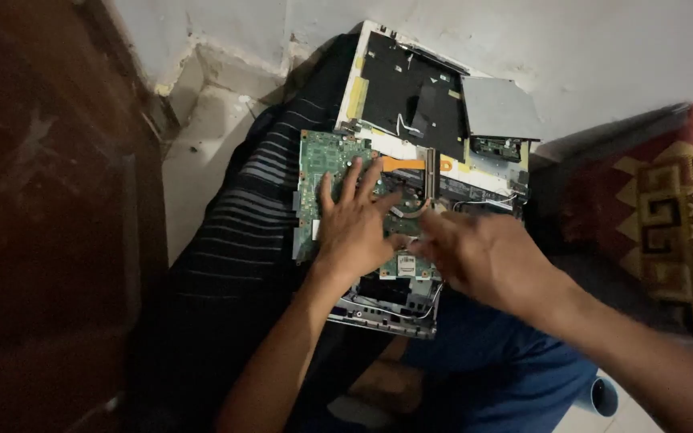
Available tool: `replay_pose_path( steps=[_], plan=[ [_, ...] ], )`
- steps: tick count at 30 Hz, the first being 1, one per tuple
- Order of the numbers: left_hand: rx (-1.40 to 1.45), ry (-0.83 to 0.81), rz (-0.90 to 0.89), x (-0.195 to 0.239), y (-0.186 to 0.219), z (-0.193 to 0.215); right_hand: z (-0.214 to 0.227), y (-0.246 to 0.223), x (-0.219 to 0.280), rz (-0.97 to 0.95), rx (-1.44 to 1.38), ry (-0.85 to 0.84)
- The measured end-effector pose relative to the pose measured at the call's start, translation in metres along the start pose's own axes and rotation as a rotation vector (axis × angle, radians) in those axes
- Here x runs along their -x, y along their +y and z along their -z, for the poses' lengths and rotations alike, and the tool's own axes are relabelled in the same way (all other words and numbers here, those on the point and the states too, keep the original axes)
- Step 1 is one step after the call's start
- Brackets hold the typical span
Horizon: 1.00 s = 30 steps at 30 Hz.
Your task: The person uses a screwdriver to remove screws from a laptop motherboard while it rests on their lap. They then lift the motherboard out of the laptop chassis, flip it over, and continue to unscrew components from the board.
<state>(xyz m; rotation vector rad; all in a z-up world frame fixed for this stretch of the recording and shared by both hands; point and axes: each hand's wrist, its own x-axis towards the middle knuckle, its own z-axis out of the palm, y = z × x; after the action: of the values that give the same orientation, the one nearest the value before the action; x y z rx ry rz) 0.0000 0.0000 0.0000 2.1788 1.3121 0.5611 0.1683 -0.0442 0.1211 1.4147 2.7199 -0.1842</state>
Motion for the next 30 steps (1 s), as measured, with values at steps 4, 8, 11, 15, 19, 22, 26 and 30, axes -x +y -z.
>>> replay_pose_path(
  steps=[4, 8, 11, 15, 19, 22, 26, 30],
  plan=[
    [0.013, -0.022, 0.011, 0.0, 0.002, 0.009, 0.007, -0.006, -0.005, 0.012, -0.012, 0.038],
    [0.005, -0.027, 0.011, 0.001, 0.004, 0.008, 0.0, -0.007, -0.002, 0.07, -0.076, -0.01],
    [-0.001, -0.016, 0.011, 0.001, 0.004, 0.007, -0.001, -0.001, 0.001, 0.055, -0.099, 0.014],
    [-0.016, -0.018, 0.013, 0.0, 0.003, 0.004, -0.001, 0.0, 0.004, -0.04, -0.072, 0.021],
    [-0.018, -0.038, 0.027, 0.001, 0.005, 0.009, -0.016, 0.007, 0.003, -0.051, -0.057, 0.049],
    [0.026, -0.025, 0.026, 0.002, 0.007, 0.009, -0.018, 0.008, 0.003, -0.041, -0.039, 0.09],
    [-0.001, -0.042, 0.043, 0.001, 0.011, 0.013, -0.018, 0.009, 0.003, -0.051, -0.081, 0.11],
    [-0.003, -0.06, 0.05, 0.001, 0.014, 0.016, -0.013, 0.009, 0.011, -0.093, -0.114, 0.153]
  ],
)
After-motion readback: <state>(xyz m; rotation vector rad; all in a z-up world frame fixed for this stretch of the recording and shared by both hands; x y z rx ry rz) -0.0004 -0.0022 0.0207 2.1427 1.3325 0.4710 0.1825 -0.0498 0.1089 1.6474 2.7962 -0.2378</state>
